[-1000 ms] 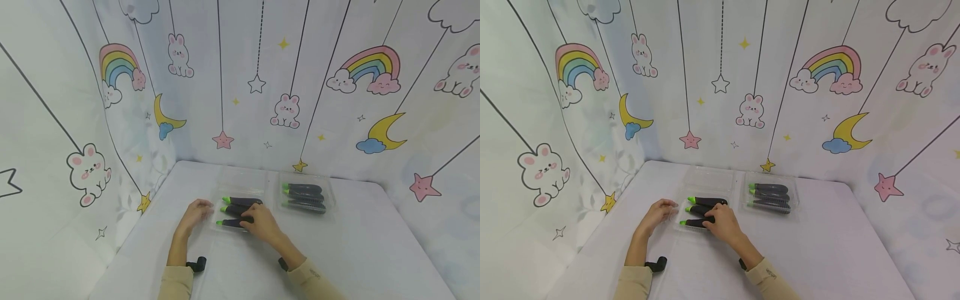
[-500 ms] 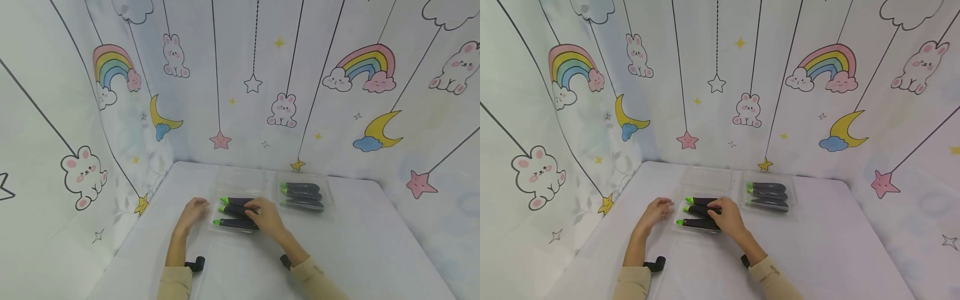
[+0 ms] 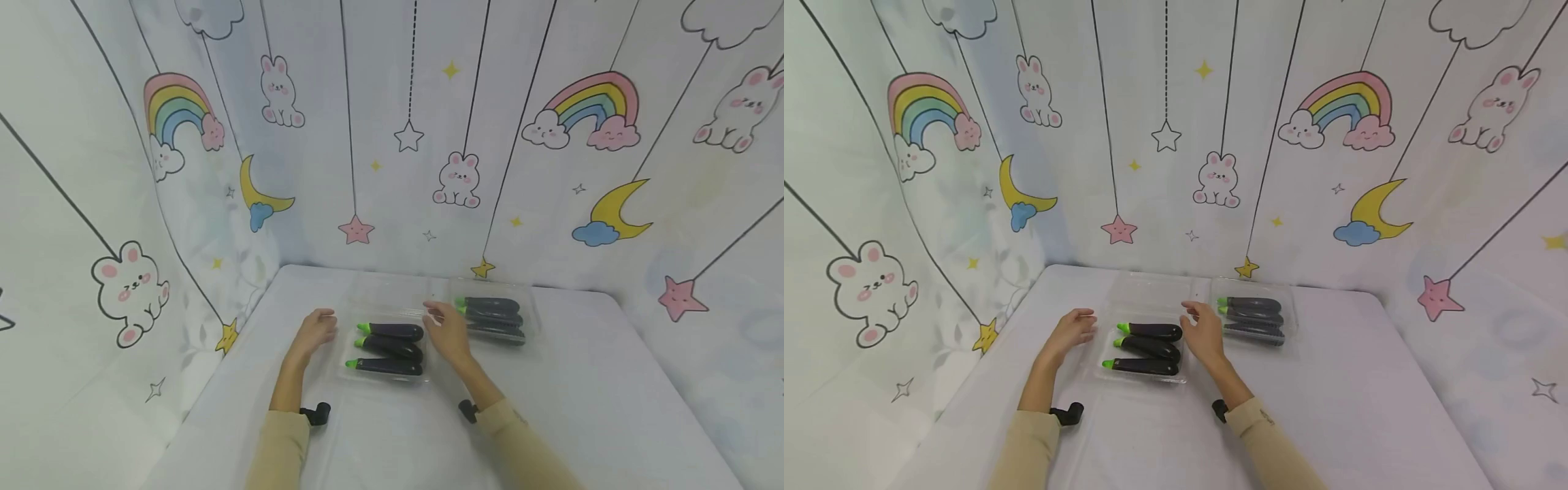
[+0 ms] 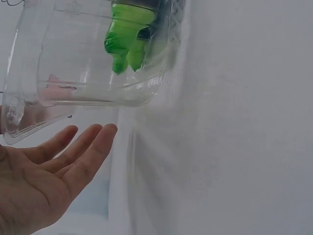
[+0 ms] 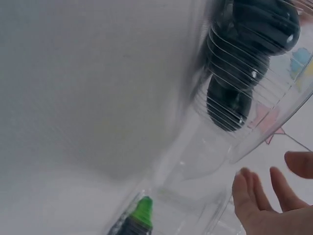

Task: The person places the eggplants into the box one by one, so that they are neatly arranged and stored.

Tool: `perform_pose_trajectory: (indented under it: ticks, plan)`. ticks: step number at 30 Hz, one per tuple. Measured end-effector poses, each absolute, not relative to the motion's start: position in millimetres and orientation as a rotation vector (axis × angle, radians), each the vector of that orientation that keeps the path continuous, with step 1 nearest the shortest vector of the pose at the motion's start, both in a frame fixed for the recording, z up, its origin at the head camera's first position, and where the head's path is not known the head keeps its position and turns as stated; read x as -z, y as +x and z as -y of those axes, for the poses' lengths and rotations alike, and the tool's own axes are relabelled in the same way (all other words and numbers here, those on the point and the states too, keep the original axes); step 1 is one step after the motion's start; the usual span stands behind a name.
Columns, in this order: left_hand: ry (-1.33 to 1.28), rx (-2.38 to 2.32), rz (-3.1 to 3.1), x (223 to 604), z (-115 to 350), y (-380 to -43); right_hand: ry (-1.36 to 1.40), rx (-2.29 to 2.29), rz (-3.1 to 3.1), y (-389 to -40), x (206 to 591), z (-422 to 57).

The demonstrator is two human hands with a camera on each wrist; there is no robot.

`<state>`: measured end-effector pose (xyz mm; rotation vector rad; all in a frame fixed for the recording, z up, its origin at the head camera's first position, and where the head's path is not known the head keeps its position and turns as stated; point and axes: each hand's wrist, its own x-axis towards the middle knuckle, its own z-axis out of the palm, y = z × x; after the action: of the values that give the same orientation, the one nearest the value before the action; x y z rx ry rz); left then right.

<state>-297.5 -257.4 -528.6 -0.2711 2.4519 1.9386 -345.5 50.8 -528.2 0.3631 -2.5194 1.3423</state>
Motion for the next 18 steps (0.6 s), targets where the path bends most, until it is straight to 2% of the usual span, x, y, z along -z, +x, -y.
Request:
perform_pose_trajectory:
  ticks: [18]
  plan:
    - [-0.282,-2.031,-2.355,534,261,-336,0.151,-1.354,2.722,-354,518,-30]
